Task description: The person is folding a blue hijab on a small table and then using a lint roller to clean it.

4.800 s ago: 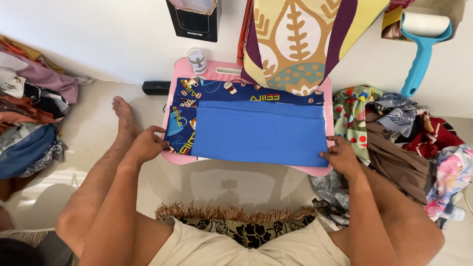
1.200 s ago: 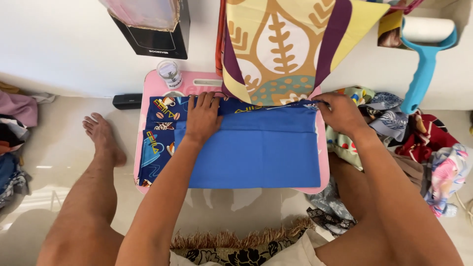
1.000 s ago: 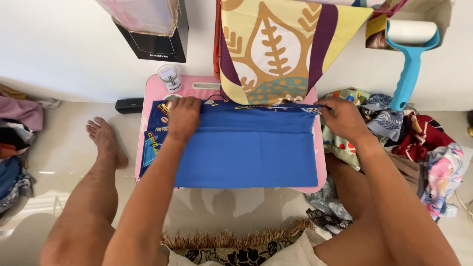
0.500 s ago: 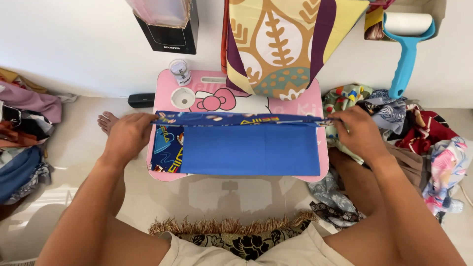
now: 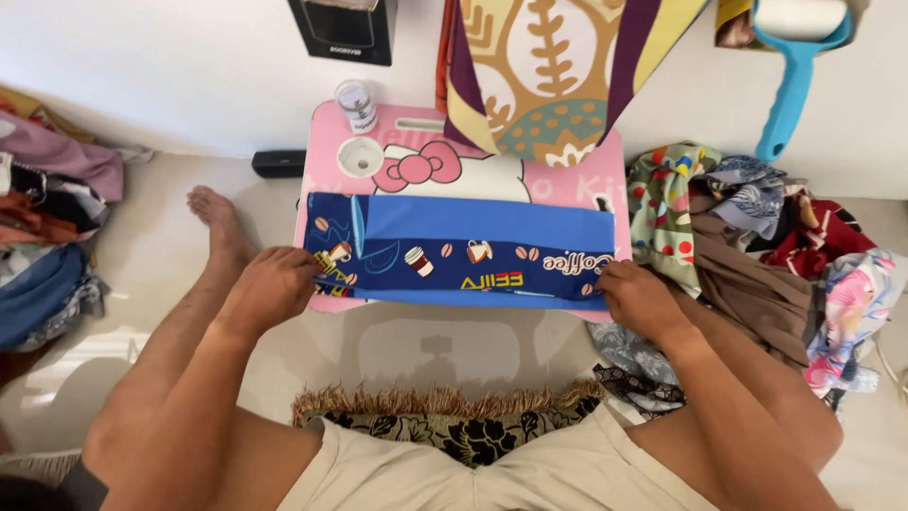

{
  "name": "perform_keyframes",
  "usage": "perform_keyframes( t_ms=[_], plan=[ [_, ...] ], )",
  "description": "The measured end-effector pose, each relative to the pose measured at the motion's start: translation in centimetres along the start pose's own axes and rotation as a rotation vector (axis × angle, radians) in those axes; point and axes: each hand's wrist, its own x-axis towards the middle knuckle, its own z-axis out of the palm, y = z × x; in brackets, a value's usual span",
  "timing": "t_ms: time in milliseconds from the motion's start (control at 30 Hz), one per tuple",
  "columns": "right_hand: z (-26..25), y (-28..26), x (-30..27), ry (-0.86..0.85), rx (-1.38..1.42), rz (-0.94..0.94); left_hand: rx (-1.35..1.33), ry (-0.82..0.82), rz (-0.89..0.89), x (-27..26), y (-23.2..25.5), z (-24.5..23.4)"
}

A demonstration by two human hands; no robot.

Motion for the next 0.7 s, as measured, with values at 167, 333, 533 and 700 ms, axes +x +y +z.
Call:
perform_keyframes(
  t_ms=[167,333,533,700],
  plan=[
    [0.1,1.6,-0.8,-0.076,0.147,0.064,-0.012,0.065,-0.028,-0.5,-0.4,0.0],
    [0.2,2.4,-1.7,-0.154,0.247,0.250,-0.025,-0.004,-0.071,-0.9,-0.1,0.6],
    [1.8,1.7,-1.3,-0.227,0.135,0.239,0.030,-0.091,-0.069,-0.7,0.5,1.3],
    [1.7,1.0,-0.9,-0.208,0.075,0.206,0.037,-0.186,-0.102,0.0,1.1,-0.2]
  ],
)
